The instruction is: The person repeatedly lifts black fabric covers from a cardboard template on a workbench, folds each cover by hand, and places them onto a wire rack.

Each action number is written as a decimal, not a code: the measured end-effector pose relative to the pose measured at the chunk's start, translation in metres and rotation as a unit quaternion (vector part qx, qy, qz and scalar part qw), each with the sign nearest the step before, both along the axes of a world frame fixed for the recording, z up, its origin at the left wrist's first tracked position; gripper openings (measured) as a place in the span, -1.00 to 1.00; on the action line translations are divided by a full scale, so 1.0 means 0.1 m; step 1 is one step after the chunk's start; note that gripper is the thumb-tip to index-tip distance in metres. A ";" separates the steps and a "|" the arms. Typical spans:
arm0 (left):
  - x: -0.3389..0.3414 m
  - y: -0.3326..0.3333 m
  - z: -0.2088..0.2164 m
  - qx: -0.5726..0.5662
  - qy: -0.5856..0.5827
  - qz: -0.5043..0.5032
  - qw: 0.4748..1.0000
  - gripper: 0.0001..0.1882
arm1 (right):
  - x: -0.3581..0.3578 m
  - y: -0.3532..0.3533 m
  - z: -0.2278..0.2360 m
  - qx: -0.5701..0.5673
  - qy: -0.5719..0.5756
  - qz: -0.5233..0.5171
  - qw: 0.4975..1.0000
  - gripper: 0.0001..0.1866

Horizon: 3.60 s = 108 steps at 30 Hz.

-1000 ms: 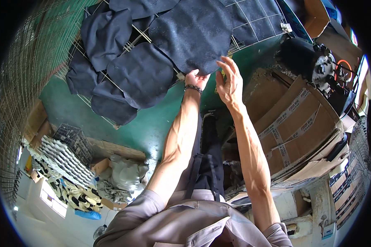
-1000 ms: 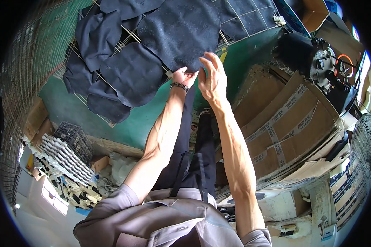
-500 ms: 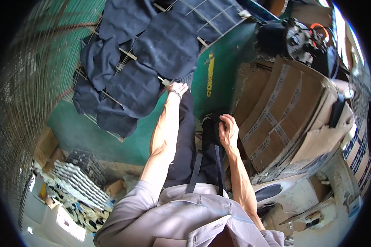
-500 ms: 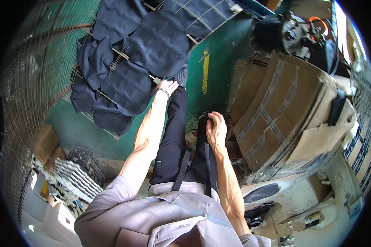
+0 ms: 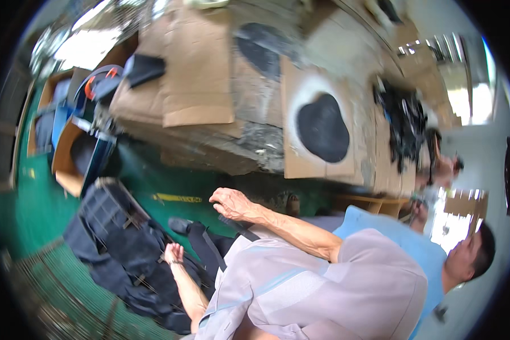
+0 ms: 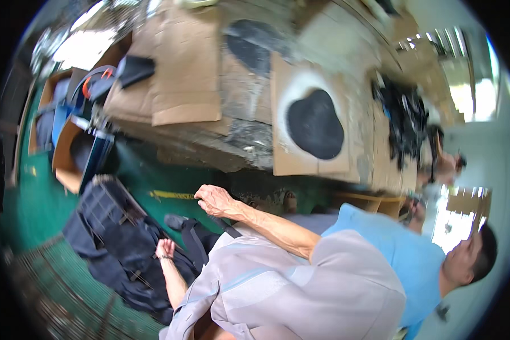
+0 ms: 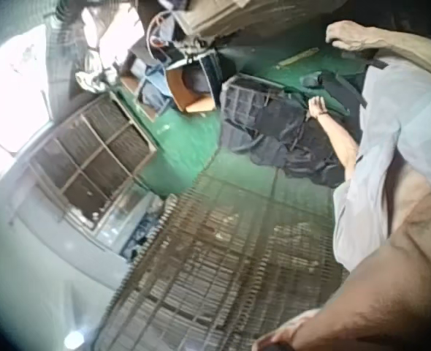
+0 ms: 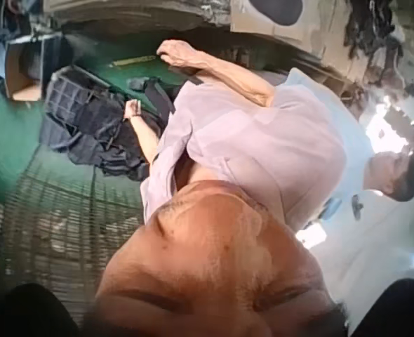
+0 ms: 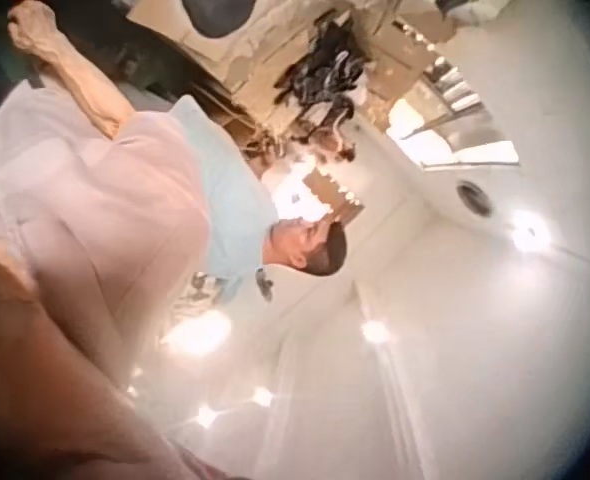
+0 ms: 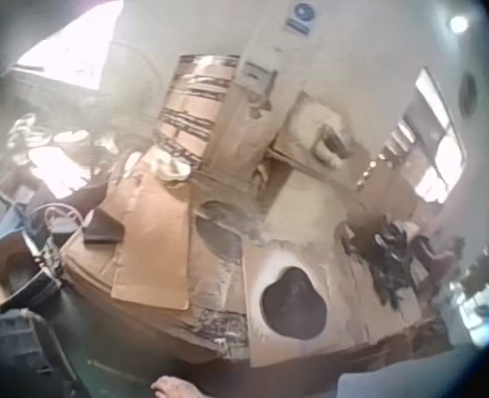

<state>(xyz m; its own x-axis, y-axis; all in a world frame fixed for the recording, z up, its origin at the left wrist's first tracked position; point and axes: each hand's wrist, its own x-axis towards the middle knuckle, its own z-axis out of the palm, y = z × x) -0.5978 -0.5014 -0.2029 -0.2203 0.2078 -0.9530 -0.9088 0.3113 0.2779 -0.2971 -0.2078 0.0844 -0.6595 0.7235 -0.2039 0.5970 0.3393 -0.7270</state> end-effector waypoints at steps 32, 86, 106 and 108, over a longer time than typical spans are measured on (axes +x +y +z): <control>4.00 4.09 2.60 0.252 0.049 -0.561 0.787 -0.60 | 4.02 1.43 -0.53 0.192 -0.255 -0.538 0.780 -0.77; -2.03 2.02 2.09 0.289 0.085 0.390 0.870 -0.85 | -3.52 -0.15 -0.05 -0.209 0.116 0.001 0.971 -0.56; -4.45 0.17 -1.66 0.063 0.122 0.495 0.858 -0.63 | -3.06 -0.46 -1.71 -0.135 -0.130 0.101 0.977 -0.66; -4.20 0.61 -1.68 -0.139 0.126 0.436 0.880 -0.82 | -2.85 -0.32 -1.72 -0.114 -0.155 0.101 0.976 -0.66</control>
<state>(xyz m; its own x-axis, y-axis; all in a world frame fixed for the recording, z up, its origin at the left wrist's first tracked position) -1.0183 -0.4408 -0.3713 -0.3919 -0.3782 -0.8387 -0.7567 -0.3859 0.5277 -0.5823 -0.2393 -0.0879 -0.6648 0.4980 -0.5568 0.7381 0.3229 -0.5925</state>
